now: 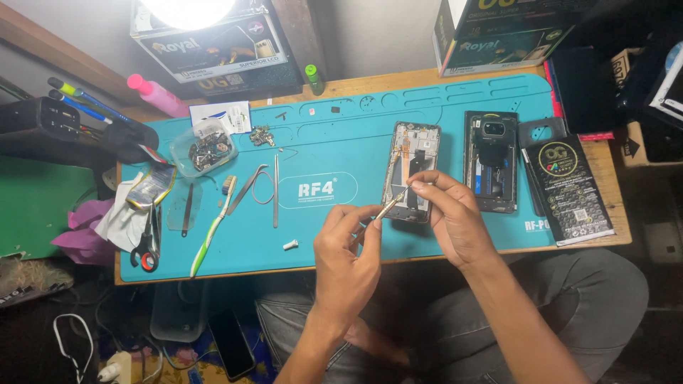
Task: A person uses a screwdriver and tweezers to remove internal components and screws from a smartphone on a repair mat.
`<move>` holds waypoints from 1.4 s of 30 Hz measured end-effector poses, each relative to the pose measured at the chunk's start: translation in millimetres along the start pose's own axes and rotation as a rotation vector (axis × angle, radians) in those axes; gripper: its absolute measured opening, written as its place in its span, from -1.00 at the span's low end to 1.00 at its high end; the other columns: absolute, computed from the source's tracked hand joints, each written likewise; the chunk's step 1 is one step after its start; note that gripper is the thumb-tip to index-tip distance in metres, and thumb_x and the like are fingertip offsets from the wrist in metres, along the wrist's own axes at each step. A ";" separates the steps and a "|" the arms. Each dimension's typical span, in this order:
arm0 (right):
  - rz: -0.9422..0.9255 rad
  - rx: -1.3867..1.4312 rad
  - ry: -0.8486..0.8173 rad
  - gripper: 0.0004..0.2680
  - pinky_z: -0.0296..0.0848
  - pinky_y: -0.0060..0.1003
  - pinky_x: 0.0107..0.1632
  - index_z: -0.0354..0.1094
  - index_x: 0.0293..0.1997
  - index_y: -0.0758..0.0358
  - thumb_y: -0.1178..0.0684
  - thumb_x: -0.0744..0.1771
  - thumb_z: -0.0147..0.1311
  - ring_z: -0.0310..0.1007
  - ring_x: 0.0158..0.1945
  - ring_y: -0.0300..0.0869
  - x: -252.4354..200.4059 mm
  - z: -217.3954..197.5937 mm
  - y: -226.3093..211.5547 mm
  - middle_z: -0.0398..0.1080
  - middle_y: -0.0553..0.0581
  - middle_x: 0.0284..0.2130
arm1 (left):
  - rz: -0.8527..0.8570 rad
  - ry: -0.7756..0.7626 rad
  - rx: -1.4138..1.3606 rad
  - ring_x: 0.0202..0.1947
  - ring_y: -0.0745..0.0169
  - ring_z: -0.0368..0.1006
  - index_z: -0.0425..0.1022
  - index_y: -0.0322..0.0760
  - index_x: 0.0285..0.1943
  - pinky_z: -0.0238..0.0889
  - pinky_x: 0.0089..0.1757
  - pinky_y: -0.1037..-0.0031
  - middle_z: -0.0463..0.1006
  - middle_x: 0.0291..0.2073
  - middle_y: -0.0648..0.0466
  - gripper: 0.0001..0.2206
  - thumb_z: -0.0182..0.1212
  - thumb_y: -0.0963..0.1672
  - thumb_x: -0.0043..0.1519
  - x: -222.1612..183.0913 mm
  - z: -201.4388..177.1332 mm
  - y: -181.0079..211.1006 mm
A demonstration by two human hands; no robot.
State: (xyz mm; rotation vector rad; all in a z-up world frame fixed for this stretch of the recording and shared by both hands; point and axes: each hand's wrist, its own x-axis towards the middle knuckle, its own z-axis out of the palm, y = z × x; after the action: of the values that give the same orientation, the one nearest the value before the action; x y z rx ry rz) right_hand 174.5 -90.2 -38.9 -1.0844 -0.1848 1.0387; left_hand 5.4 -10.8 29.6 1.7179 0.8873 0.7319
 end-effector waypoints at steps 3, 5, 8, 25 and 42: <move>0.009 0.025 0.002 -0.91 0.44 -0.40 0.07 0.46 -0.03 0.39 0.23 0.41 0.06 0.47 -0.06 -0.26 -0.6 1.8 -0.4 0.51 0.19 -0.11 | 0.004 0.004 0.000 -0.44 0.41 0.34 0.70 -0.36 -0.01 0.28 -0.43 0.59 0.53 -0.29 0.09 -0.80 0.25 -0.29 0.24 0.2 0.3 0.4; 0.008 0.030 0.007 -0.91 0.41 -0.39 0.12 0.45 -0.04 0.40 0.23 0.40 0.07 0.45 0.00 -0.25 -0.3 2.8 -0.3 0.51 0.20 -0.09 | -0.002 0.007 0.003 -0.44 0.41 0.34 0.70 -0.35 -0.02 0.25 -0.44 0.59 0.52 -0.30 0.09 -0.80 0.26 -0.29 0.23 0.3 0.2 1.5; 0.027 0.063 0.005 -0.91 0.46 -0.36 0.10 0.45 -0.03 0.38 0.22 0.41 0.08 0.48 -0.03 -0.24 -1.5 4.1 1.4 0.51 0.19 -0.09 | -0.015 0.009 0.007 -0.43 0.40 0.34 0.70 -0.35 -0.02 0.26 -0.44 0.58 0.51 -0.31 0.09 -0.81 0.25 -0.28 0.23 -0.1 1.5 -0.7; -0.238 -0.237 -0.168 -0.12 0.35 -0.16 0.38 -0.37 0.71 0.05 0.56 0.17 -0.10 0.27 0.44 0.00 -3.7 5.9 -15.5 0.16 0.32 0.48 | 0.094 0.022 0.315 -0.55 0.19 0.52 0.68 -0.31 -0.12 0.37 -0.47 0.38 0.62 -0.43 0.03 -0.86 0.31 -0.24 0.16 -5.3 -10.7 9.0; -0.303 -0.318 -0.155 -0.09 0.54 0.06 0.36 -0.45 0.71 0.02 0.60 0.18 -0.07 0.30 0.46 0.25 -2.5 9.8 -5.4 0.11 0.54 0.46 | 0.101 -0.112 0.369 -0.48 -0.06 0.71 0.70 -0.46 -0.08 0.54 -0.54 0.36 0.66 -0.51 -0.16 -0.85 0.32 -0.26 0.22 9.8 -10.0 18.3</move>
State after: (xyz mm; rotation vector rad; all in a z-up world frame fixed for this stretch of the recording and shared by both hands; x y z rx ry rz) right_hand 170.6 -86.3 -28.8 -1.2155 -0.6370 0.8348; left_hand 6.5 -1.3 50.5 2.1209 0.9031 0.5532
